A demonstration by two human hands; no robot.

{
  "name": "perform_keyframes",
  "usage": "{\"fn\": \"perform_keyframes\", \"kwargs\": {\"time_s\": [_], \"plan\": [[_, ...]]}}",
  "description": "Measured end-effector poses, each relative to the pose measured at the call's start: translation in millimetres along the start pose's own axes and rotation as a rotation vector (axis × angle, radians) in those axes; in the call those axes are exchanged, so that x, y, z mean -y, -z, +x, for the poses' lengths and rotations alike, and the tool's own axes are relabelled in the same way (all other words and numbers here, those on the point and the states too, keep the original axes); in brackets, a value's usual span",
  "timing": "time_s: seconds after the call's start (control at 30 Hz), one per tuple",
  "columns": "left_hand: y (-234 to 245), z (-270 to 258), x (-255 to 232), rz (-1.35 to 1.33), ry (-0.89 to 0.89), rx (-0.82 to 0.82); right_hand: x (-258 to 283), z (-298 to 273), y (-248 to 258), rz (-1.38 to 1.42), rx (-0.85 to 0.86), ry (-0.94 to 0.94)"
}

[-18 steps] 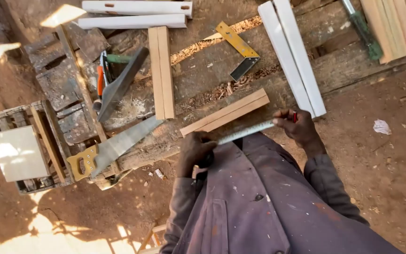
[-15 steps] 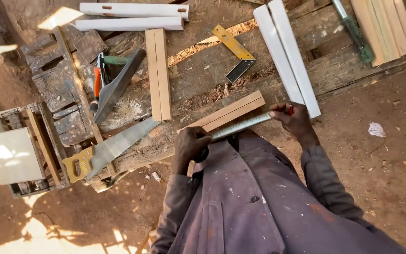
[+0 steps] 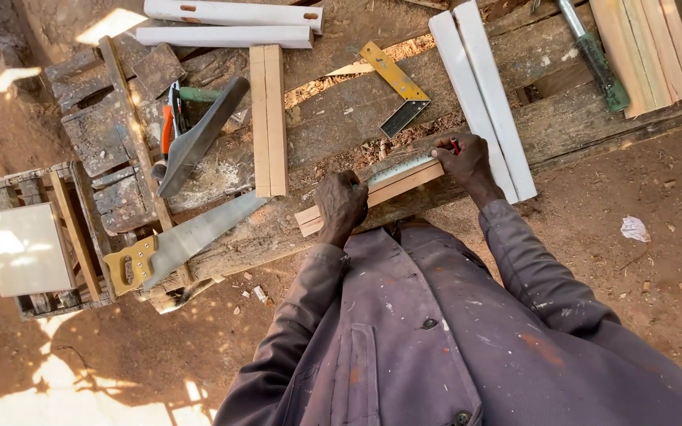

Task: Measuring wooden pieces with a tape measure and marking them with a pencil and a try square for future cutting.

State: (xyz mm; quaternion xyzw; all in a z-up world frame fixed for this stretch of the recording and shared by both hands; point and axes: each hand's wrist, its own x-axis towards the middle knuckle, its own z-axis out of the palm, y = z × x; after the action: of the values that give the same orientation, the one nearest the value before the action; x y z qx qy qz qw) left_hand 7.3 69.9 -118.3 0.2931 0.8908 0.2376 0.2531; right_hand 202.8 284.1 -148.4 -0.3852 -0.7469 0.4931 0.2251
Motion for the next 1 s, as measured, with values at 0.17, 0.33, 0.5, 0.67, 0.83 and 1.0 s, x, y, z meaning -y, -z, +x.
{"fn": "perform_keyframes", "kwargs": {"time_s": [0.17,0.33,0.5,0.67,0.83,1.0], "plan": [[7,-6,-6,0.023,-0.033,-0.057,3,1,-3,-0.03,0.003,0.028],[14,-15,-11,0.014,-0.065,-0.084,9,-5,5,0.023,0.026,0.012],[21,-19,-16,0.041,-0.113,-0.063,8,-11,14,0.09,0.046,-0.016],[17,-12,-8,0.01,-0.114,-0.057,-29,-4,9,0.09,0.05,-0.053],[16,-12,-6,-0.027,-0.121,-0.052,33,-18,23,0.427,-0.036,-0.263],[12,-11,-7,0.062,-0.109,-0.077,17,-26,31,0.321,-0.007,-0.312]]}}
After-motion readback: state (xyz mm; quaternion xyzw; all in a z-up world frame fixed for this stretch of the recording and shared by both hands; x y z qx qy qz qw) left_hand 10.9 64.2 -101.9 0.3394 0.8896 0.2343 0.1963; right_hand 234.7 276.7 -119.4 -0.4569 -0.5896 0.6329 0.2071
